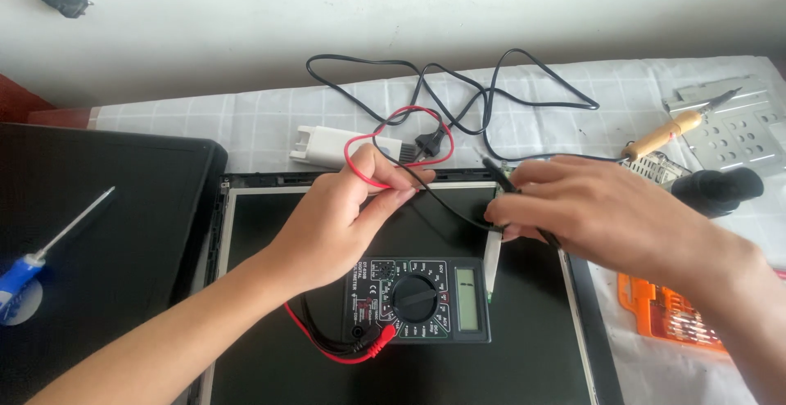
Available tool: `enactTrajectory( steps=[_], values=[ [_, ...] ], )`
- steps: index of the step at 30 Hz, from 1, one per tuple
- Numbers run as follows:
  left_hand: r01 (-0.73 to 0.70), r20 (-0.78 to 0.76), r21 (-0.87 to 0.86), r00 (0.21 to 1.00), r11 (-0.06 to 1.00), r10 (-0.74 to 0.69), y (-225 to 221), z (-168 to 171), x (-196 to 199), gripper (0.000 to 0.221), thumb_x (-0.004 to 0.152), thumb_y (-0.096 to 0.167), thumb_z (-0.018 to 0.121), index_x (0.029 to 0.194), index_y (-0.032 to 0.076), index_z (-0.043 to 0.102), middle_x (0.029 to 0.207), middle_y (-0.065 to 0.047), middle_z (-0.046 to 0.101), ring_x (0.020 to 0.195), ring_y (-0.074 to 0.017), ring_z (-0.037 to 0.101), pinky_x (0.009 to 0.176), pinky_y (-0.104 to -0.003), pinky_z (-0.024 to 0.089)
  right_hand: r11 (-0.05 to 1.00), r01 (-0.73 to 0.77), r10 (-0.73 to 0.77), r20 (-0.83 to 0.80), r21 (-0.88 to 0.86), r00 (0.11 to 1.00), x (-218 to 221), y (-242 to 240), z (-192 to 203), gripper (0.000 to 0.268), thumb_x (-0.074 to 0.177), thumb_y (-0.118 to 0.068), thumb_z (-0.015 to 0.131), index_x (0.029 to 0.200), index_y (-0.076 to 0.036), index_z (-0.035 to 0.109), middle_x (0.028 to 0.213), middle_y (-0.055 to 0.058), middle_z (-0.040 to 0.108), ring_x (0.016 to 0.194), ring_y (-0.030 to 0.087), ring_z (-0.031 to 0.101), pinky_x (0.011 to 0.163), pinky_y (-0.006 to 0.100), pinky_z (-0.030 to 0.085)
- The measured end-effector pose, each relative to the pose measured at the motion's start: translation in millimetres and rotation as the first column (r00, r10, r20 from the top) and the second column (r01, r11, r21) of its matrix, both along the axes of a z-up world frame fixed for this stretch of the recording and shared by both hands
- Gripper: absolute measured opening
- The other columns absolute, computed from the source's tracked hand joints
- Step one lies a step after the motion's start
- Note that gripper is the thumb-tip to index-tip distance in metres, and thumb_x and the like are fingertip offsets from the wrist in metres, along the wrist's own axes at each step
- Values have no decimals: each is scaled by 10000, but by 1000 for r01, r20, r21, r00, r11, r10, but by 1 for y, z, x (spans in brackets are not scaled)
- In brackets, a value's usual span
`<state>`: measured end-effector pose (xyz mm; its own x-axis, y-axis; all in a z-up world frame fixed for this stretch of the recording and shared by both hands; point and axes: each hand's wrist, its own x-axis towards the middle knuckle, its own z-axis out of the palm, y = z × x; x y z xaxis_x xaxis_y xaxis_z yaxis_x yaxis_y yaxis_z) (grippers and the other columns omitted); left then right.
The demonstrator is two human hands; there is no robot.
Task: Testing a circuit board with a multimeter and winding the probes around the device.
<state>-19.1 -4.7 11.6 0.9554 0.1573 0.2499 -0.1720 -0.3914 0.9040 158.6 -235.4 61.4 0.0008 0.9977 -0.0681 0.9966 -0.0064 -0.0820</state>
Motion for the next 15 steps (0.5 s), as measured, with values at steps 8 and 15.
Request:
enactTrajectory(
  steps=[8,15],
  values=[
    [-28,49,-37,998,999,30,1,0,-1,68,995,92,585,1001,30,613,1062,-113,777,1064,-198,778,991,-329,636,979,188,-165,-243,74,956,5,12,-2,174,956,-243,661,1112,-251,737,937,-20,692,731,194,703,552,383,541],
    [49,76,-29,996,998,-46,-1,6,-2,67,1000,124,595,980,60,601,1054,-95,794,1027,-176,779,976,-347,637,971,215,-227,-126,-103,966,14,9,-3,207,989,-300,590,1178,-286,675,1080,-31,673,937,197,699,631,414,572]
  ],
)
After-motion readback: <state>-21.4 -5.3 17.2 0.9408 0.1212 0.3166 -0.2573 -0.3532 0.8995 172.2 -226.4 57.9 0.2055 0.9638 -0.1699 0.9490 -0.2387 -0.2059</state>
